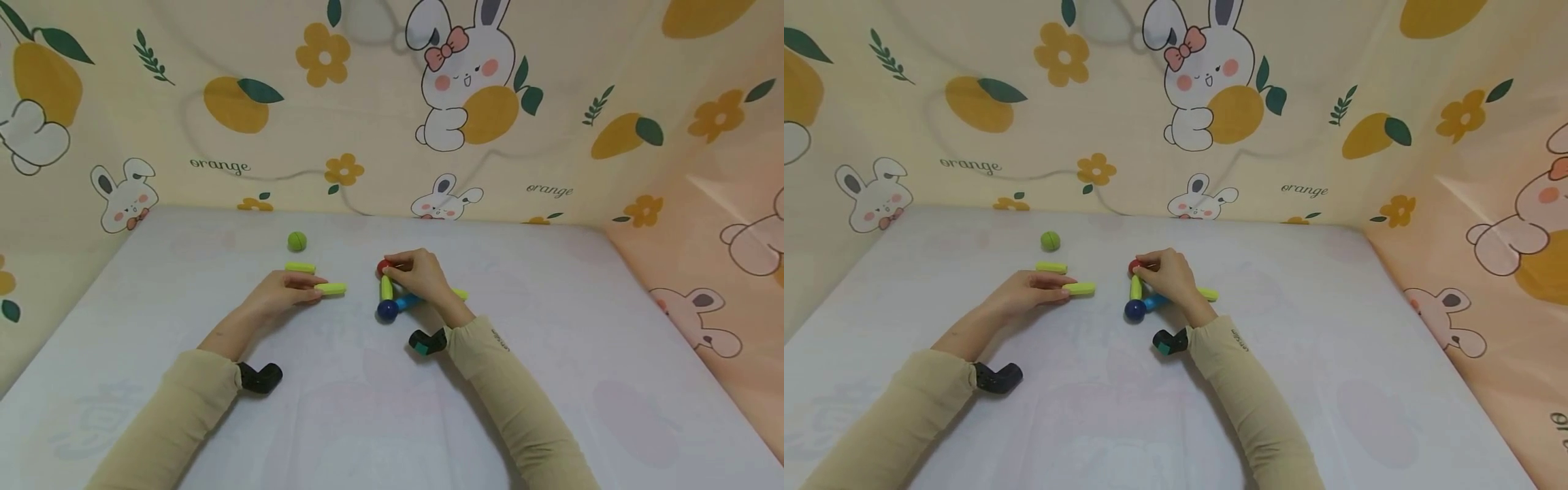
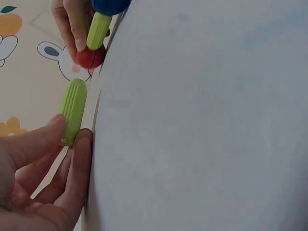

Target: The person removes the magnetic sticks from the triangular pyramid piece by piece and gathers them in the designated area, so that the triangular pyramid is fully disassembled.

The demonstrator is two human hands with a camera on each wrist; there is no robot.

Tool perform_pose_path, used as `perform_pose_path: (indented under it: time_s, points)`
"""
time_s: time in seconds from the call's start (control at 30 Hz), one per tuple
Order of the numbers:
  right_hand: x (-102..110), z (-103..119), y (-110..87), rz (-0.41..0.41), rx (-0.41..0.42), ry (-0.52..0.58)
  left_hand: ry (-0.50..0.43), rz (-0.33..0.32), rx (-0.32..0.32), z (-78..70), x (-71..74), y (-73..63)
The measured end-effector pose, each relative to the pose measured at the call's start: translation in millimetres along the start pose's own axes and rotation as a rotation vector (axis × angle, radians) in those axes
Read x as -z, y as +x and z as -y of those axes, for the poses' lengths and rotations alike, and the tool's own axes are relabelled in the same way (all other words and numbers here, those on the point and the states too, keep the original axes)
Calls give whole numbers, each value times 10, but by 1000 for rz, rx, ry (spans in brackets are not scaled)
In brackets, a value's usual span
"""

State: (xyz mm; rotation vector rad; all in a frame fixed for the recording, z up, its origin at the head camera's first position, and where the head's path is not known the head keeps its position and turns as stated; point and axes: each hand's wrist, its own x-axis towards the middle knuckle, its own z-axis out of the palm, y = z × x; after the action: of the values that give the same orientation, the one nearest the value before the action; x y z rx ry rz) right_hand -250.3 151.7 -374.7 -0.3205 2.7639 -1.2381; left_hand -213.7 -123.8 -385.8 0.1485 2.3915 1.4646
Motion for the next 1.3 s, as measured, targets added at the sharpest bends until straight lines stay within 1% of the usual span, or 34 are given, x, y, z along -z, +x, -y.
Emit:
perform_pose_path:
  time_s: [0.13, 0.37, 0.7, 0.97, 1.2, 1.3]
  points:
    - [2, -5, -6, -2, 2, 1, -14, -4, 27, 33, 62, -4]
    - [6, -4, -7, 3, 4, 7, 42, -35, 19, 62, 163, -29]
    - [6, -24, -8, -12, 7, 4, 64, -53, 52, 60, 270, -59]
    - [2, -34, -5, -14, 22, 12, 53, -58, 53, 85, 324, -61]
    - [-6, -43, -4, -17, 39, 8, 73, -94, 69, 109, 360, -60]
    - [-11, -43, -3, -15, 44, 13, 60, -100, 80, 115, 368, -60]
